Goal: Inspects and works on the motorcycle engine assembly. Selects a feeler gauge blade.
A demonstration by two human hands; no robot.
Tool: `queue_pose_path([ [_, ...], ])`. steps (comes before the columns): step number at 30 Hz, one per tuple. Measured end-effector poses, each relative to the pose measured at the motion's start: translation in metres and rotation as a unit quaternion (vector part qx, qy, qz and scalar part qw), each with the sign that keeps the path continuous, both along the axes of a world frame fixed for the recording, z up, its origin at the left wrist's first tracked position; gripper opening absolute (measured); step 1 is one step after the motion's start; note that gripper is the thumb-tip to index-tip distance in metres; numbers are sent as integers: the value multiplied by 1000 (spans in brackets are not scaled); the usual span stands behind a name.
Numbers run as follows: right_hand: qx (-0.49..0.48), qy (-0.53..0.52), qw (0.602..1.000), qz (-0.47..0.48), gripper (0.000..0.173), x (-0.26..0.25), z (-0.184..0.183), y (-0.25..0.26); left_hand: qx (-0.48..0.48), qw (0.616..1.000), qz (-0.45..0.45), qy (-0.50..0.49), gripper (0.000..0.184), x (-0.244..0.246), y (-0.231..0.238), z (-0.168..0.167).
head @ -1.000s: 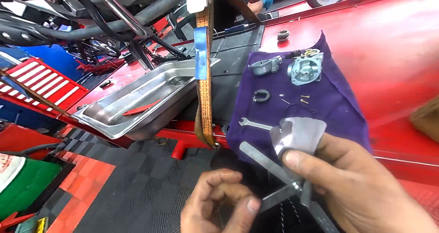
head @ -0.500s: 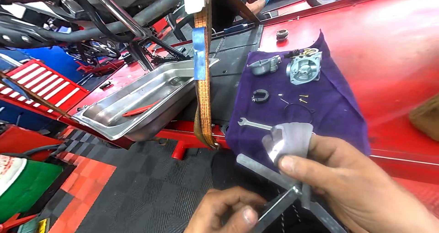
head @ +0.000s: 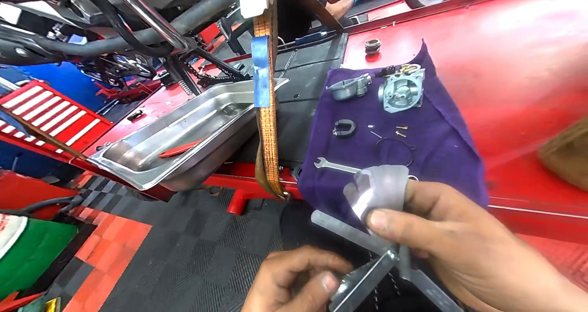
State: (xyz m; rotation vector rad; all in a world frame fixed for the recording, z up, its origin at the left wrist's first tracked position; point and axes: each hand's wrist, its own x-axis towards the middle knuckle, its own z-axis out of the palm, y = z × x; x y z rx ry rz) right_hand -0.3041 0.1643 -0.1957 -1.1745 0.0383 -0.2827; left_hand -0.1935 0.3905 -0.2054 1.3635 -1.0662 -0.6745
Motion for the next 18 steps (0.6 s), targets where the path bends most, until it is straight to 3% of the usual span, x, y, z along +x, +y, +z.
queue_pose_path([
  [8,28,-26,999,22,11,-1,-2,-2,-21,997,-8,79,27,-6,-2,-6],
  [18,-30,-71,997,-6,11,-1,-4,1,13,984,138,-109,19,-24,-3,9],
])
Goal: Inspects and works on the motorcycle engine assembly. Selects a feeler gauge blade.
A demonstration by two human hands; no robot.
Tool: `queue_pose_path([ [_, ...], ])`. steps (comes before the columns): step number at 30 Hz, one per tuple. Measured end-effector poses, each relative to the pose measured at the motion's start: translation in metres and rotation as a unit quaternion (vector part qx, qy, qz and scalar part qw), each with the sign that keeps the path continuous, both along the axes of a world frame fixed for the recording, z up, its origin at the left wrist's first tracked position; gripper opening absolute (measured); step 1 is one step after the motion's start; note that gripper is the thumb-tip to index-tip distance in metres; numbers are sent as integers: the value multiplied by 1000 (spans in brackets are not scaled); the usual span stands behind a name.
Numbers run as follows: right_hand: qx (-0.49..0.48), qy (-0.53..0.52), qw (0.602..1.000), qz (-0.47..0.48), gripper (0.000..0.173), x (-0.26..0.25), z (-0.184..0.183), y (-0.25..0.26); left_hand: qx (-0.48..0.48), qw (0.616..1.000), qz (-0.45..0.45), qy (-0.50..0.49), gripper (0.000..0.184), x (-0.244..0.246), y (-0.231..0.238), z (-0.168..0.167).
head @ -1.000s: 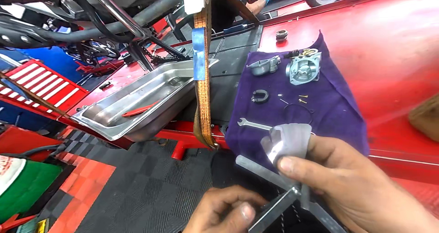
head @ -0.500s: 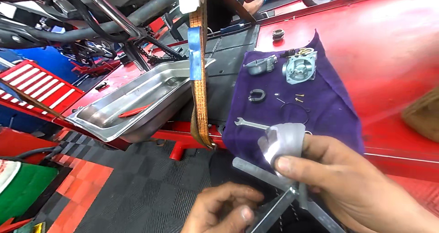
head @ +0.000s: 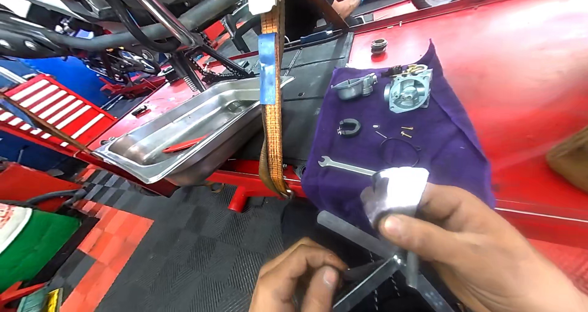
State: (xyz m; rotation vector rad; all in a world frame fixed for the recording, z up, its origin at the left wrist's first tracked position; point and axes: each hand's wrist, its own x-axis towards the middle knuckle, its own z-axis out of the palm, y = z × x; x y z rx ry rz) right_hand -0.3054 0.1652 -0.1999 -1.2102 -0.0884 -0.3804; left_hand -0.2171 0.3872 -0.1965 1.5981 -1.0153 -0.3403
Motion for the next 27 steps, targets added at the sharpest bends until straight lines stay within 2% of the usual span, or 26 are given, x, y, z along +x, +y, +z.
queue_pose_path([
  [7,-47,6,999,-27,11,-1,-1,2,27,998,37,-43,18,-3,3,9],
  [13,-48,31,998,-24,11,0,1,6,39,994,45,-88,19,1,5,17],
  [27,-59,51,997,-16,9,3,2,7,19,995,74,-68,21,4,1,17],
])
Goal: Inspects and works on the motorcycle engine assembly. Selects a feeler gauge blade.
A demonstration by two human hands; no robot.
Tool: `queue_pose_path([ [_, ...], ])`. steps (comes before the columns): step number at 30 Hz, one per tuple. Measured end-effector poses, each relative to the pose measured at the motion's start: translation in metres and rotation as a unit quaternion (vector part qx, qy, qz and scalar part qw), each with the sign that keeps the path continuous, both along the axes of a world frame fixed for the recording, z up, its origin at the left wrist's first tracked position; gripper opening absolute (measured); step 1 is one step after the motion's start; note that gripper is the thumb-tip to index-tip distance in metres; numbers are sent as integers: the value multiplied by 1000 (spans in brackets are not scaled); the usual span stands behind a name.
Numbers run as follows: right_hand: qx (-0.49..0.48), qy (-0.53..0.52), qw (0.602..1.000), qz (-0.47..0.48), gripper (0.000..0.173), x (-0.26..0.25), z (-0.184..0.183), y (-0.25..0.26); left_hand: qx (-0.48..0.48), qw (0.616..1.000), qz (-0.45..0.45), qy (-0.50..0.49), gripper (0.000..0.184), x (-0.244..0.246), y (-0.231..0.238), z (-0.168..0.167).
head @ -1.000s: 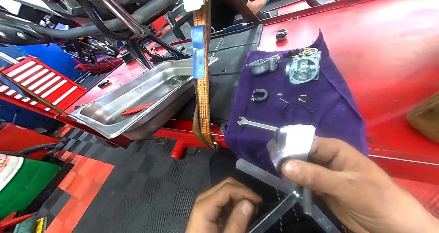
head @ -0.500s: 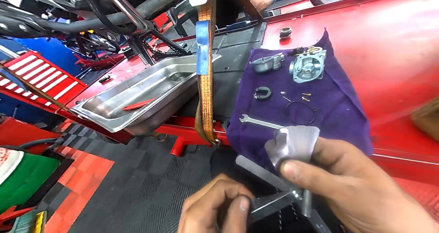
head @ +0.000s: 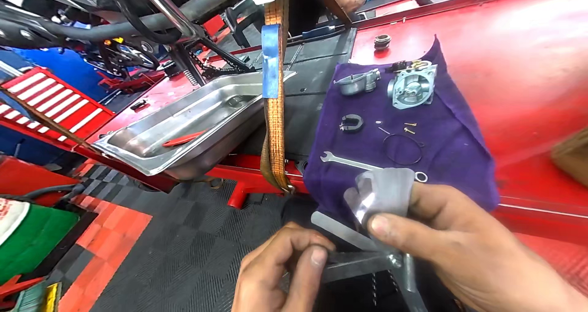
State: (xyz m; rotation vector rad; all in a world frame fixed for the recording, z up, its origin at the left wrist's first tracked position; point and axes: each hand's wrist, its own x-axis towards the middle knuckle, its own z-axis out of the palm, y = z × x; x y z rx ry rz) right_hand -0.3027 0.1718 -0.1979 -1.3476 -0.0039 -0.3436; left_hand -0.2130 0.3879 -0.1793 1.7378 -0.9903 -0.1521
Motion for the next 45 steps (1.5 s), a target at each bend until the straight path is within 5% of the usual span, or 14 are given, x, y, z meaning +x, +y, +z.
queue_pose_path([
  [23,18,12,1000,-11,12,2,-4,2,-124,989,66,45,13,-10,-7,-12],
  [45,66,23,998,6,9,0,-6,-1,-97,994,30,27,14,-8,-5,-16],
])
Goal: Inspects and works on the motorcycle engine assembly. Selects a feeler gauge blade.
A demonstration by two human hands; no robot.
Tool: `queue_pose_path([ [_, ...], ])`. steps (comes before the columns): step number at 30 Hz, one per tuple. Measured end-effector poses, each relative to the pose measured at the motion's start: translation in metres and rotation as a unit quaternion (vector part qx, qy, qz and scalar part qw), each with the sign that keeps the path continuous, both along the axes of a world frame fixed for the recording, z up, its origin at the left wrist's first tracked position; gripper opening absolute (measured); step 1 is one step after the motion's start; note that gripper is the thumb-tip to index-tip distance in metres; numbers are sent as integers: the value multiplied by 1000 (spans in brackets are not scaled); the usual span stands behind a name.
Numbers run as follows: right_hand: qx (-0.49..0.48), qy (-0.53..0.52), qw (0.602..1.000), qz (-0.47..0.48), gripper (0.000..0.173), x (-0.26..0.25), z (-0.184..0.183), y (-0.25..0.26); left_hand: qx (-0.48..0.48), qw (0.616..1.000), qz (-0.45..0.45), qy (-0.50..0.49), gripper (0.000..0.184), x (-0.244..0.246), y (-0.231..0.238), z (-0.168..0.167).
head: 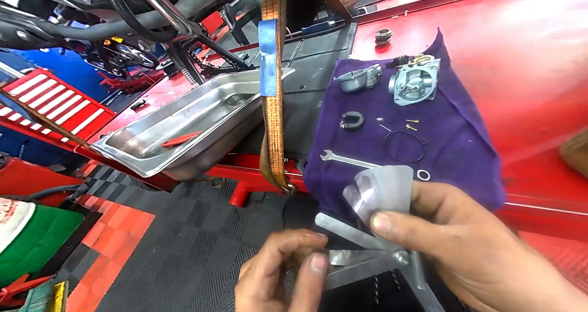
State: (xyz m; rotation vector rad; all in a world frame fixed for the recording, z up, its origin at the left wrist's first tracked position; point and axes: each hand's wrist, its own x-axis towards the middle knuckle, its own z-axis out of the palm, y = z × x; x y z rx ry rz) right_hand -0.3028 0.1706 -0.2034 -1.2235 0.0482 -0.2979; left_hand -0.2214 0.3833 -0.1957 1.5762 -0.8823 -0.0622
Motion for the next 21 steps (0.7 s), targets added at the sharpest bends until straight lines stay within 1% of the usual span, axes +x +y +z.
queue_pose_path([
  [6,11,-5,1000,2,9,1,1,-1,5,1000,-13,-22,19,1,3,-1],
  [11,22,-25,999,4,11,0,0,-3,12,998,-43,-50,21,2,7,-2],
  [16,13,-87,996,15,14,1,-2,-5,25,997,-62,-32,27,-2,6,-4],
  [18,3,-106,994,13,15,1,-3,-5,33,997,-64,-19,25,-3,5,-5],
  [21,0,-104,995,8,14,1,-2,-4,36,997,-74,-1,23,-3,3,-5],
])
